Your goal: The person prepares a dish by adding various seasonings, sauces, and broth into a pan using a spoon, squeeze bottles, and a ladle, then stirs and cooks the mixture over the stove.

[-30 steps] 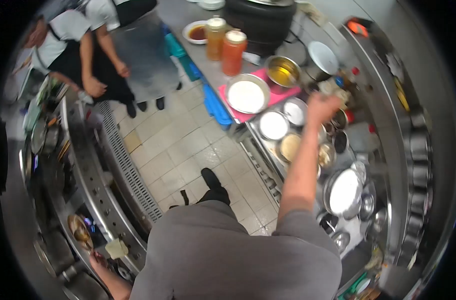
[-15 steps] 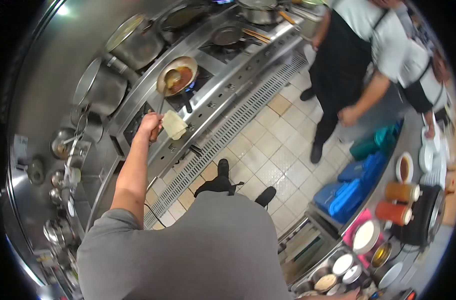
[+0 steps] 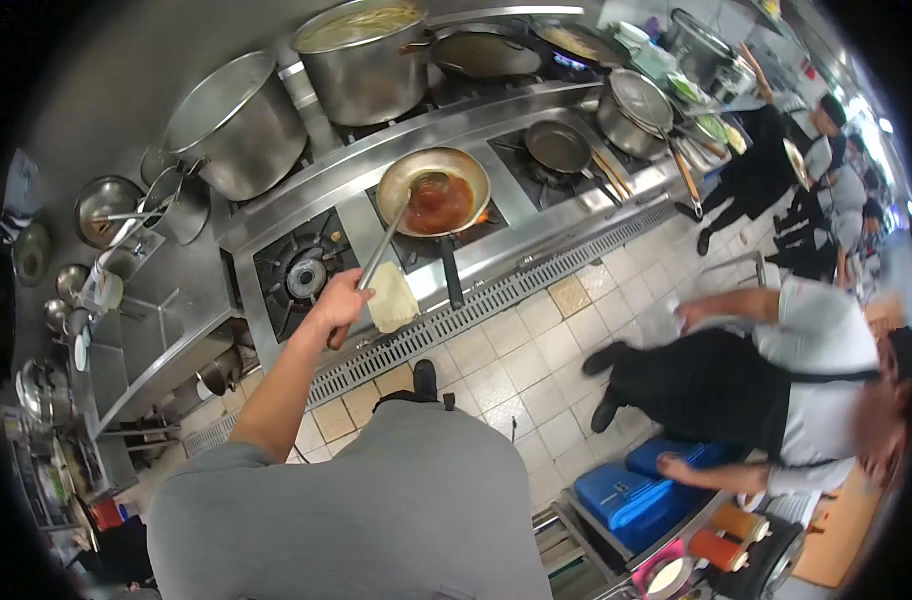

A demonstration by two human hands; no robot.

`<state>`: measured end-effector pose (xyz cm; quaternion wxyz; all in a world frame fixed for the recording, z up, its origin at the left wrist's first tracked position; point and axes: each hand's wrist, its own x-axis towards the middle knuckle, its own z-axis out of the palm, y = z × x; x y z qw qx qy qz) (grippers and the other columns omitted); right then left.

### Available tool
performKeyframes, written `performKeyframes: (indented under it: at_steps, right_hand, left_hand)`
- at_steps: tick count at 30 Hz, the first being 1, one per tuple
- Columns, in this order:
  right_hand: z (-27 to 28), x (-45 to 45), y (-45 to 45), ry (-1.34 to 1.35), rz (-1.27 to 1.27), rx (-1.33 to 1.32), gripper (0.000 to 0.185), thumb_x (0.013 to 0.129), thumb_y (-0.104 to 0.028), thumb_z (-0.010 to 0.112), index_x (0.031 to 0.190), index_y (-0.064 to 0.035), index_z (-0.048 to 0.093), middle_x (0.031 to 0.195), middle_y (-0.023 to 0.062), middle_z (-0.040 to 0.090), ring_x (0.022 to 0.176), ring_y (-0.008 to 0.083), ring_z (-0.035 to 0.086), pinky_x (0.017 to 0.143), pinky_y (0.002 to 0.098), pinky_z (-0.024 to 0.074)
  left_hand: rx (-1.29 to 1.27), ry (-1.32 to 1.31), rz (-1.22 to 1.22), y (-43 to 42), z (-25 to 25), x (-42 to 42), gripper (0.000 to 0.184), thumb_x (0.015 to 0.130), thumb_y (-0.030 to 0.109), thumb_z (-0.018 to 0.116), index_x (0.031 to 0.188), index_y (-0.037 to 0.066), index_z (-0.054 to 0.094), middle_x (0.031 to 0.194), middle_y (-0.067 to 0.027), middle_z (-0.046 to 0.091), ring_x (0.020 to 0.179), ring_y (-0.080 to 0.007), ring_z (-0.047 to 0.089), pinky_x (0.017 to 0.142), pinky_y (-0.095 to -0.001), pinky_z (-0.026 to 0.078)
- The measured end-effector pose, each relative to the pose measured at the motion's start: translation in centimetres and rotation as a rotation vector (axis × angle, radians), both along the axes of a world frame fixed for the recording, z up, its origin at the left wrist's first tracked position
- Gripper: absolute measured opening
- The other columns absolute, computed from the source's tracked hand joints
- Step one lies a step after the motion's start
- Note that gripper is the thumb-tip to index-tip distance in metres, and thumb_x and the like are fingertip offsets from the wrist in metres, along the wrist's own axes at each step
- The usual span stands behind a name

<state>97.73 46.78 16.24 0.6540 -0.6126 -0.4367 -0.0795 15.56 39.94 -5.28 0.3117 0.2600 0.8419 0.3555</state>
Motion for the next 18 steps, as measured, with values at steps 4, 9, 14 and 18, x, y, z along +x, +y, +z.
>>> performKeyframes:
  at_steps: [4, 9, 14, 18]
  right_hand:
    - [-2.8, -10.2, 9.8, 0.35, 0.747, -0.103, 0.059, 0.1, -0.041, 0.056, 0.135, 0.0061, 0.057, 0.135, 0.0215, 0.06, 0.119, 0.035, 0.061, 0.102, 0.0461, 0.0493]
    - [-7.9, -39.5, 17.7, 0.572, 1.162, -0.405, 0.06, 0.087, -0.002, 0.066, 0.143, 0.0003, 0.045, 0.127, 0.0152, 0.06, 0.11, 0.0271, 0.062, 0.098, 0.0424, 0.0516]
    - [-13.3, -58.9, 21.6, -0.18, 1.389, -0.68, 0.072, 0.081, -0.012, 0.08, 0.143, 0.0036, 0.047, 0.121, 0.0134, 0.063, 0.11, 0.0234, 0.061, 0.099, 0.0374, 0.048]
    - [-16.7, -69.6, 23.5, -0.81, 1.508, -0.676, 0.061, 0.072, -0.017, 0.083, 0.124, -0.001, 0.056, 0.114, 0.0233, 0.068, 0.106, 0.0384, 0.067, 0.092, 0.0434, 0.0518]
  left_hand:
    - [0.02, -0.014, -0.04, -1.6, -1.3, -1.6, 0.031, 0.089, 0.015, 0.068, 0.116, 0.002, 0.066, 0.095, -0.0217, 0.071, 0.091, -0.0338, 0.07, 0.083, -0.0421, 0.052]
    - [-0.02, 0.074, -0.07, -3.4, 2.5, -1.7, 0.034, 0.091, 0.014, 0.064, 0.123, 0.002, 0.059, 0.099, -0.0278, 0.07, 0.099, -0.046, 0.067, 0.087, -0.0489, 0.052]
    - [0.085, 0.013, -0.018, -4.4, 4.3, -1.4, 0.033, 0.092, 0.013, 0.063, 0.122, 0.001, 0.058, 0.092, -0.0247, 0.068, 0.082, -0.0402, 0.068, 0.075, -0.0458, 0.053]
    - [0.294, -0.506, 0.038, -4.1, 3.2, -2.8, 0.019, 0.094, 0.015, 0.064, 0.109, 0.003, 0.061, 0.071, -0.006, 0.06, 0.054, -0.0169, 0.058, 0.051, -0.0329, 0.047]
